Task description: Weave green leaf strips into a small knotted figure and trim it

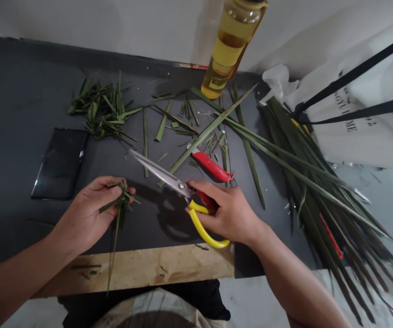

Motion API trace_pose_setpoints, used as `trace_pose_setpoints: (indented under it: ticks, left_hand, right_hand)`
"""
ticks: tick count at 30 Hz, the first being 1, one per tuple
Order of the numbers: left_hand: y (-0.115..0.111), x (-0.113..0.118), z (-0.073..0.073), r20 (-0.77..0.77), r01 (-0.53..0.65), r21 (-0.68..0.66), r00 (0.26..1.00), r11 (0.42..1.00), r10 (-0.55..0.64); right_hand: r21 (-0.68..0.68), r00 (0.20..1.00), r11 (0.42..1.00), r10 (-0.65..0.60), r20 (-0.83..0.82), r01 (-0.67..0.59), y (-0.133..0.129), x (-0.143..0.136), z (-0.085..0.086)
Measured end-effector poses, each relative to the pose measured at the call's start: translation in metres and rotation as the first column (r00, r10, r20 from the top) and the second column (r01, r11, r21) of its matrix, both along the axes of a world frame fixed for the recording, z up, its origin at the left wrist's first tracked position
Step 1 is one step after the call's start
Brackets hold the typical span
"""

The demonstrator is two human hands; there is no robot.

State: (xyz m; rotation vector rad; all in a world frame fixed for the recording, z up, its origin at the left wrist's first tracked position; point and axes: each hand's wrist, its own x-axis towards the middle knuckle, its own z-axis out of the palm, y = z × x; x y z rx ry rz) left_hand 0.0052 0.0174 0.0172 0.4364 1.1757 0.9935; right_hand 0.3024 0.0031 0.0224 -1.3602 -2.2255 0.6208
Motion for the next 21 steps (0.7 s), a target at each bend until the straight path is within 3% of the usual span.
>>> trace_pose_setpoints:
  ticks: [5,8,15,21]
  left_hand:
    - [-0.003,-0.001,0.006,0.001,-0.063,0.117,0.998,0.991,0.063]
    - [-0.003,-0.002,0.007,-0.032,-0.121,0.208,0.991,0.971,0.130]
    - [-0.004,-0.005,0.007,-0.082,-0.127,0.345,0.983,0.930,0.164]
    - [-0.004,-0.006,0.008,-0.115,-0.119,0.349,0.979,0.930,0.168]
  right_hand:
    - [0.167,1.000,0.986,0.021,-0.001,-0.021,0.000,0.008,-0.006]
    - [0.185,1.000,0.983,0.018,0.019,-0.021,-0.001,0.014,-0.005]
    - [0.113,0.988,0.992,0.036,0.147,-0.053,-0.012,0.016,-0.005]
    - [-0.057,0.987,0.990,0.135,0.083,-0.131,-0.015,0.010,-0.010]
